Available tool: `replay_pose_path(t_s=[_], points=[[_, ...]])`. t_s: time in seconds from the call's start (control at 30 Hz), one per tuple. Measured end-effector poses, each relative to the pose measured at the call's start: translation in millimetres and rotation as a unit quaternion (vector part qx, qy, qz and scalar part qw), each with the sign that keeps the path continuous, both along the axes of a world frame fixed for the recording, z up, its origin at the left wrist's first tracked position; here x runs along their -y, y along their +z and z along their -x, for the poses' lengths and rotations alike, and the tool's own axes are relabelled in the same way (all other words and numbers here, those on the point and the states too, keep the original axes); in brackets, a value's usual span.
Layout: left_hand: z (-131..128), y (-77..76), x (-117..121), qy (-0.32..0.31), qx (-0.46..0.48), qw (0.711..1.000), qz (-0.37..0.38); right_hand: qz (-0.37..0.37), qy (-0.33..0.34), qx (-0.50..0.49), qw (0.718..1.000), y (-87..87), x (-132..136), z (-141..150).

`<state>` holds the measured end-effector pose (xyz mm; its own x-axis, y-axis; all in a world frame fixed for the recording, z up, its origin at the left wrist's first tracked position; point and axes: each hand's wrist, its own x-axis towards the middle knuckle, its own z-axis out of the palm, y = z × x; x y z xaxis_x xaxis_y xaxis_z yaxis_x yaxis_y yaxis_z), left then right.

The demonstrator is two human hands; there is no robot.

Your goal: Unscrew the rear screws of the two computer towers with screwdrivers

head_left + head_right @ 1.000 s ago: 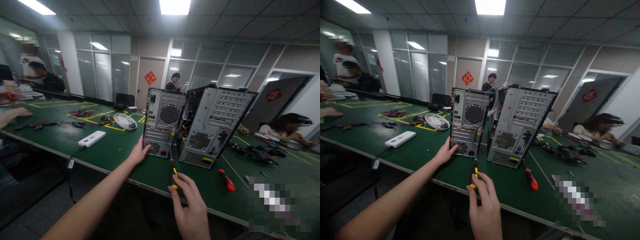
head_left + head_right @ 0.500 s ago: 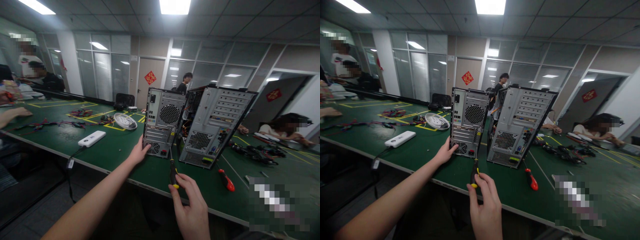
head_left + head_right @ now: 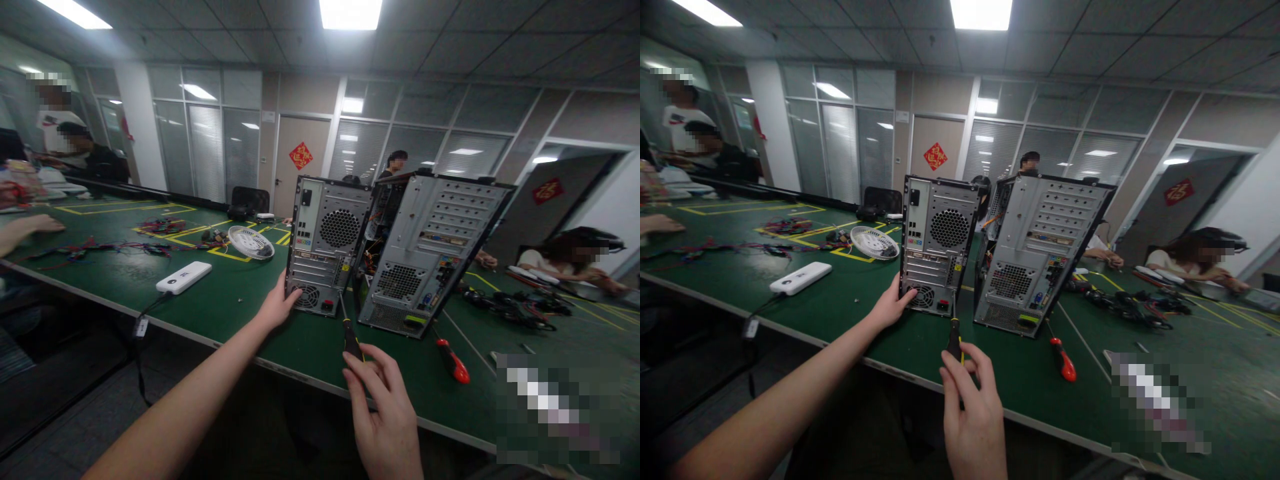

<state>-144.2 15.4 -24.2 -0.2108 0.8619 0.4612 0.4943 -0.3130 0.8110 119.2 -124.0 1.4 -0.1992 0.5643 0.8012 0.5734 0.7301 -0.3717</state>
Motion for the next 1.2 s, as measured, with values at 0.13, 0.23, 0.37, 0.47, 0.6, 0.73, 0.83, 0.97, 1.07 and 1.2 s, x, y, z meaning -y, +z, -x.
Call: replay_pose_path(t_s=[0.13,0.23,0.37,0.47,0.6,0.73,0.83,0.97,1.07,1.2], points=[[0.3,-1.1,-1.2,-0.002,0.002,1.000,-0.005,0.007,0.003,0.019,1.000,2.9,3.4,-2.2],[0.4,-0.8,-1.2,-0.003,0.003,1.000,-0.003,0.019,0.012,0.045,0.999,3.6,5.3,-2.8],[-0.3,1.3,0.5,0.002,0.001,1.000,0.003,0.023,0.016,0.065,0.997,2.5,4.7,-3.6],[-0.7,2.2,1.5,-0.003,0.002,1.000,0.001,0.018,0.007,0.072,0.997,2.2,3.0,-4.9],[-0.6,2.0,1.7,-0.009,0.005,1.000,-0.002,0.015,0.001,0.068,0.998,3.0,2.4,-5.2],[-0.4,1.9,1.3,-0.011,0.008,1.000,-0.002,0.015,0.004,0.062,0.998,3.6,3.3,-4.1],[-0.5,2.1,1.3,-0.009,0.007,1.000,-0.005,0.011,0.007,0.058,0.998,3.8,3.8,-3.8],[-0.8,2.1,1.4,-0.004,0.006,1.000,0.000,0.008,0.008,0.042,0.999,3.1,3.8,-4.0],[-0.7,1.6,1.2,0.001,0.004,1.000,0.003,0.011,0.007,0.033,0.999,1.5,3.1,-4.0],[-0.2,0.7,0.8,-0.007,0.003,1.000,-0.006,0.016,0.008,0.030,0.999,-0.2,2.4,-3.8]])
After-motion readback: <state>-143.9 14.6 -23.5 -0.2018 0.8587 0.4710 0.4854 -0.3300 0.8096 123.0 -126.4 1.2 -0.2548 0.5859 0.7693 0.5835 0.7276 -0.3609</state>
